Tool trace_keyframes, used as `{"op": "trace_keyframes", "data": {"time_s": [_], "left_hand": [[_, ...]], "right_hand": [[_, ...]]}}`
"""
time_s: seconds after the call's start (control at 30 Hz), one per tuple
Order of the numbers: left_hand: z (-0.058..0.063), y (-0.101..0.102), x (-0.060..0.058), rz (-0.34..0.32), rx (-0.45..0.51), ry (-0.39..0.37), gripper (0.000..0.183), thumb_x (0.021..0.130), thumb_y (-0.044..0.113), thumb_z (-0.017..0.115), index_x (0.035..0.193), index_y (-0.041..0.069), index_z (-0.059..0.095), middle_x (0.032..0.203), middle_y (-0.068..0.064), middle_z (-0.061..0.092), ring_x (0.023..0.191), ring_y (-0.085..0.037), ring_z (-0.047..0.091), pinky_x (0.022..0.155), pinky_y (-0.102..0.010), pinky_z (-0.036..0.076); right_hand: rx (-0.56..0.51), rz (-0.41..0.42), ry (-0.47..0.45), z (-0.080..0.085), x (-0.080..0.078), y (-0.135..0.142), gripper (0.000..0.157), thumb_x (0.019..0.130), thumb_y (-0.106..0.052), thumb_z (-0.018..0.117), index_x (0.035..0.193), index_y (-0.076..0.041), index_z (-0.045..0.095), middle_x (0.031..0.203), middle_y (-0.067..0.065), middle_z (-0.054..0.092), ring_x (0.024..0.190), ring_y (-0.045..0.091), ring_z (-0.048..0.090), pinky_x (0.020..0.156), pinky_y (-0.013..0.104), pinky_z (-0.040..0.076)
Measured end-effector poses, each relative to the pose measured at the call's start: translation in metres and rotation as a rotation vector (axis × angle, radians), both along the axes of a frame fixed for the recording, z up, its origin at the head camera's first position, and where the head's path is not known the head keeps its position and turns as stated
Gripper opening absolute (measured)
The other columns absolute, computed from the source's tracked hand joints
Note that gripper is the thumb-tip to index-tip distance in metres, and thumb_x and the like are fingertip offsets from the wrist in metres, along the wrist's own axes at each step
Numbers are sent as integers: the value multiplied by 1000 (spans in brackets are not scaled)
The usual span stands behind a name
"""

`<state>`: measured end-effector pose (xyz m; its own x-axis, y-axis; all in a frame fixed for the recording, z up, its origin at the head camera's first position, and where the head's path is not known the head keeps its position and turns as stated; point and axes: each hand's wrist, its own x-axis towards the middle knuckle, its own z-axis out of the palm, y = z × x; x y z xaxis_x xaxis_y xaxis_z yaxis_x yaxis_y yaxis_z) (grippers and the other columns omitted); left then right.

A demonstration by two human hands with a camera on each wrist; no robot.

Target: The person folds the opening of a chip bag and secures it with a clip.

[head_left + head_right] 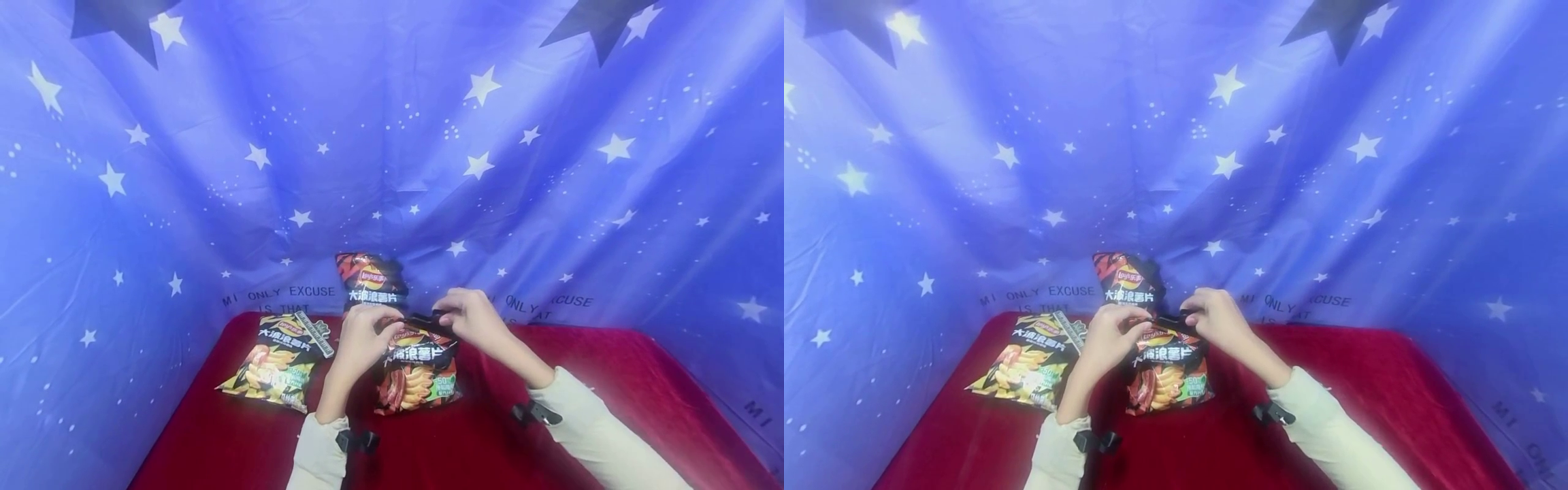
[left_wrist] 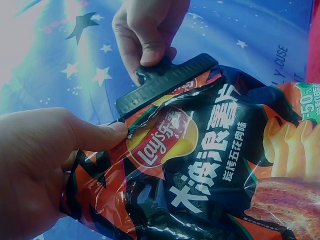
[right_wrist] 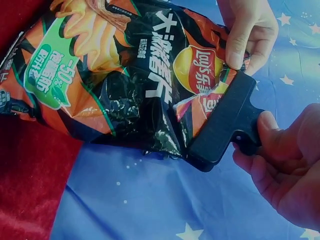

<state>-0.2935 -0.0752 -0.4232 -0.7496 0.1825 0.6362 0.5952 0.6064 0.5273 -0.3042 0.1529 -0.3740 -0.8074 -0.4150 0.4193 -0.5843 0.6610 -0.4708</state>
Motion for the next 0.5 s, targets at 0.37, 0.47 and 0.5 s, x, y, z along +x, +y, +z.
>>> {"op": "trace_keyframes", "data": {"time_s": [0.37, 0.47, 0.5], "left_hand": [[0, -1, 1, 13, 11, -20, 13, 84, 15, 83, 97, 14, 80, 95, 0, 80, 93, -21, 71, 102, -45, 48], [1, -1, 1, 6, 26, -34, 14, 84, 15, 83, 98, 14, 81, 95, 0, 80, 95, -22, 70, 102, -46, 48], [1, -1, 2, 5, 30, -39, 15, 84, 15, 83, 98, 14, 81, 96, 0, 80, 96, -23, 70, 102, -47, 47]], "right_hand": [[-35, -10, -37, -3, -2, -5, 24, 76, 9, 77, 99, 2, 77, 84, 6, 71, 76, 15, 62, 71, 26, 57], [-46, -21, -55, -4, -2, -4, 24, 77, 8, 78, 100, 1, 78, 85, 5, 71, 77, 14, 63, 71, 26, 57], [-52, -26, -63, -4, -2, -4, 24, 77, 7, 78, 100, 0, 78, 85, 5, 72, 77, 14, 63, 71, 26, 57]]}}
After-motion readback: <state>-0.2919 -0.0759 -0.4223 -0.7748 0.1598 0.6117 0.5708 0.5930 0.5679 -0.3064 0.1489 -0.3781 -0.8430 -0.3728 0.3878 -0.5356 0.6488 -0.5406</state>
